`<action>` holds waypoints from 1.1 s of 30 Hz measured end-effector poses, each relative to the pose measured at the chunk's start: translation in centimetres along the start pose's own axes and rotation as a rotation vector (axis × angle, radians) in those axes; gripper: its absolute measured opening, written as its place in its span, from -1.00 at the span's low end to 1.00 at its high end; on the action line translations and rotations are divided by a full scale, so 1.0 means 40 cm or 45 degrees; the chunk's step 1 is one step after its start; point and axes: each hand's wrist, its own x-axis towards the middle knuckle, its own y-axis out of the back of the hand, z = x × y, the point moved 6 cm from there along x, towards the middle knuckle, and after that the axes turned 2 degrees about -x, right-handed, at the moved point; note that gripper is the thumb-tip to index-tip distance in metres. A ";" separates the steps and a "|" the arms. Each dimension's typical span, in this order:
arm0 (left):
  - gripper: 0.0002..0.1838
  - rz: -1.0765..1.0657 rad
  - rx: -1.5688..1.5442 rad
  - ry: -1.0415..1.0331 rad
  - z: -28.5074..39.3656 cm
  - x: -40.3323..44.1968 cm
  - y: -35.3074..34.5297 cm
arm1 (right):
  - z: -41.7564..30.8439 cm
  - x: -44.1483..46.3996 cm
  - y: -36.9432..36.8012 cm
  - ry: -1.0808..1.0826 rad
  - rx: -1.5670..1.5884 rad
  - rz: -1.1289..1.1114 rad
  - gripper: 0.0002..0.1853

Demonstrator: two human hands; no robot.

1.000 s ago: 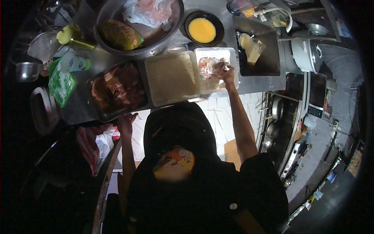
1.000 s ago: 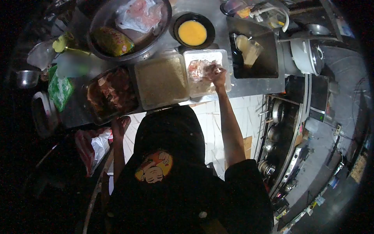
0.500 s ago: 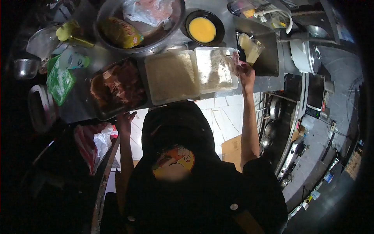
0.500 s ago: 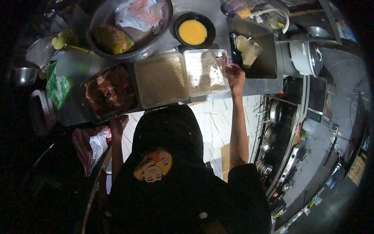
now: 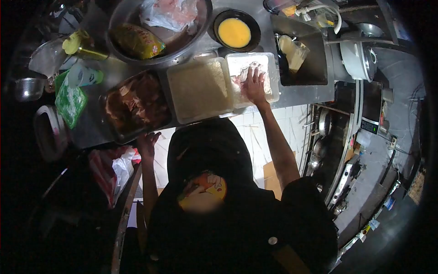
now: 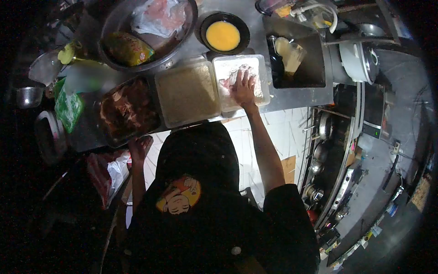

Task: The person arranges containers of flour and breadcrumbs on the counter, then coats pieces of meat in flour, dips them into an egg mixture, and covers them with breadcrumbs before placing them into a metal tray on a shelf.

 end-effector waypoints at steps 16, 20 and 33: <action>-0.64 0.005 -0.013 -0.055 0.008 -0.004 -0.029 | -0.036 0.030 -0.048 0.137 0.127 -0.124 -0.14; -0.65 0.049 0.016 -0.014 0.001 0.000 -0.014 | -0.045 0.012 0.038 0.045 0.077 0.192 -0.14; -0.67 -0.002 -0.031 -0.024 -0.021 0.014 0.037 | -0.012 -0.019 0.082 -0.087 0.117 0.100 -0.06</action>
